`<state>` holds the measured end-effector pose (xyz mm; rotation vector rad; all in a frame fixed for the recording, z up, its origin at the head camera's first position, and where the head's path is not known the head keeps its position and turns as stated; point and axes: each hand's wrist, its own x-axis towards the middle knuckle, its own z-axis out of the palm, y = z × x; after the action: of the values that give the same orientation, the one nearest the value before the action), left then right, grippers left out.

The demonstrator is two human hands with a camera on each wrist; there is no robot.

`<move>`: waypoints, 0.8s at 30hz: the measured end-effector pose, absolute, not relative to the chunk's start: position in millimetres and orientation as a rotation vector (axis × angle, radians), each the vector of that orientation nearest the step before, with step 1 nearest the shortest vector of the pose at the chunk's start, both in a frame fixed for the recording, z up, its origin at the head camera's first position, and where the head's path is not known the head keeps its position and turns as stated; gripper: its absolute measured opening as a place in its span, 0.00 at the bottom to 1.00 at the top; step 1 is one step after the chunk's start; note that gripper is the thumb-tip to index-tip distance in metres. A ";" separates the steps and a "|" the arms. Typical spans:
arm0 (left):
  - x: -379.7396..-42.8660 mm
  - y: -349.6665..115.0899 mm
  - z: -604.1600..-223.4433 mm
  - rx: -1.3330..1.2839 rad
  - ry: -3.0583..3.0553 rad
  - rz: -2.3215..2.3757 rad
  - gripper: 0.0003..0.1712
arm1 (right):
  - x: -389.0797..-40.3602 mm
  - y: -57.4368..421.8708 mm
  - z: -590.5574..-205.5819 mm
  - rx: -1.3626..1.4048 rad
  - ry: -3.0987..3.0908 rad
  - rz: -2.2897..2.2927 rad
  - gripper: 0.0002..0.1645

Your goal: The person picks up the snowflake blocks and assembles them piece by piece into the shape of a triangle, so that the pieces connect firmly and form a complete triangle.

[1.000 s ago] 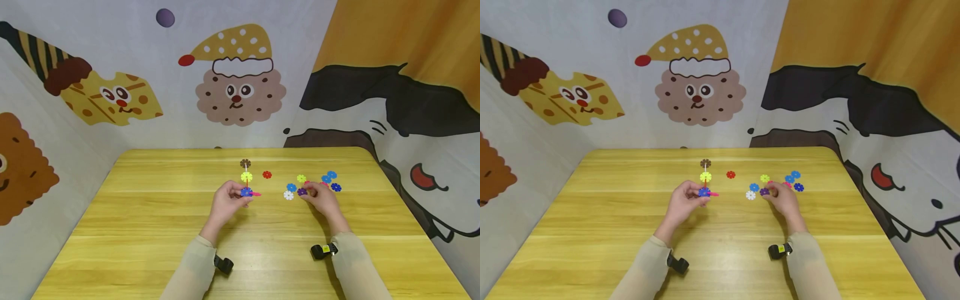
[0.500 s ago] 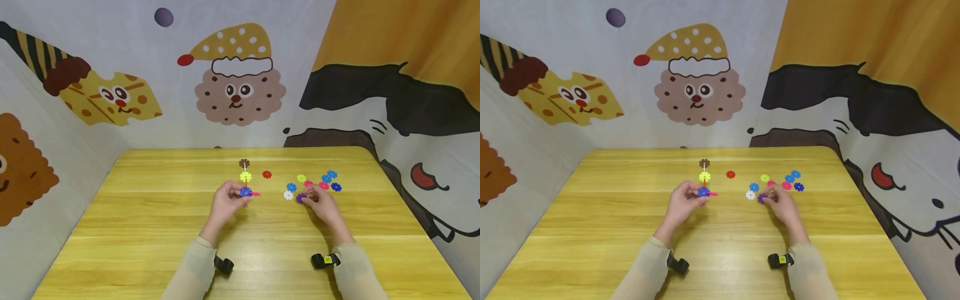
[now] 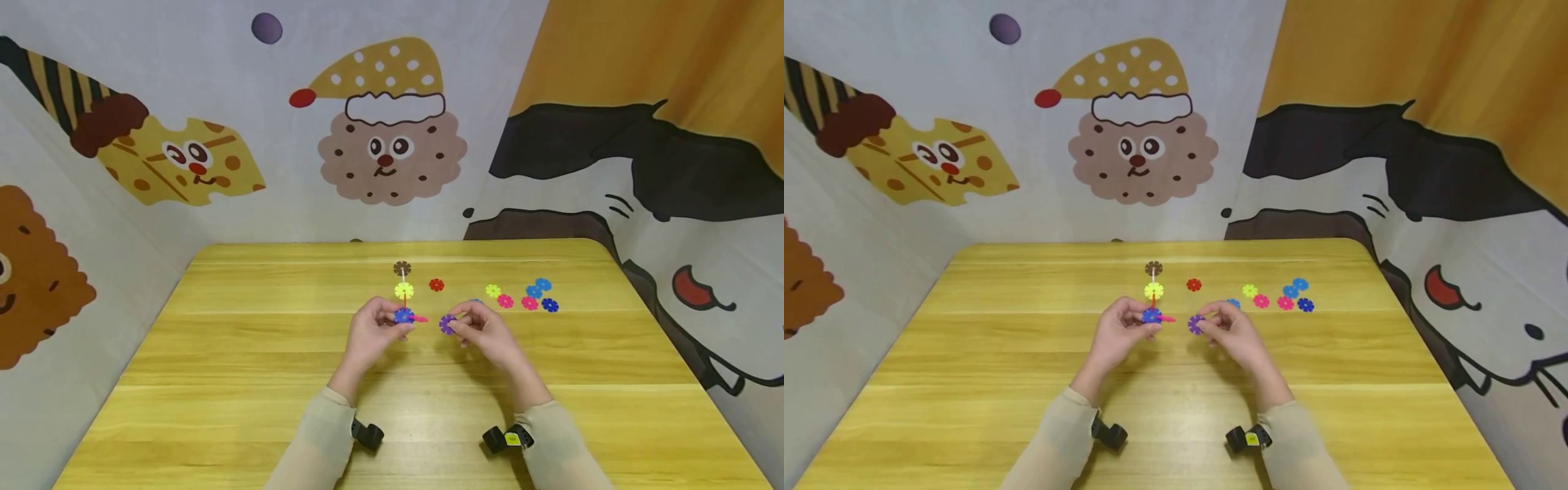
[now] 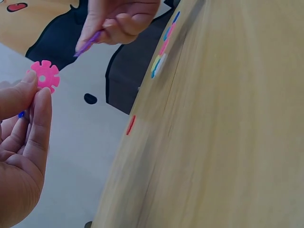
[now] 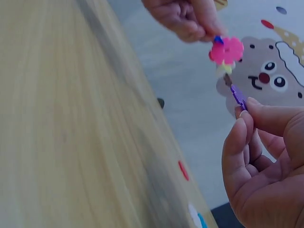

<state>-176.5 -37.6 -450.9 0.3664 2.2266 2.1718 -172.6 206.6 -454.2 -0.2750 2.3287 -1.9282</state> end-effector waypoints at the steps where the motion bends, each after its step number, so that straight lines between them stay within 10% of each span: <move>1: -176.5 -37.2 -451.1 0.355 2.233 2.165 0.19 | -172.4 204.2 -453.3 -0.287 2.318 -1.935 0.13; 24: -174.3 -33.9 -451.4 0.371 2.234 2.161 0.20 | -173.1 186.4 -447.1 -0.347 2.198 -2.007 0.12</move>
<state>-174.3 -33.9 -451.4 0.3705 2.2342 2.1606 -173.1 186.4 -447.1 -0.3469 2.1976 -2.0065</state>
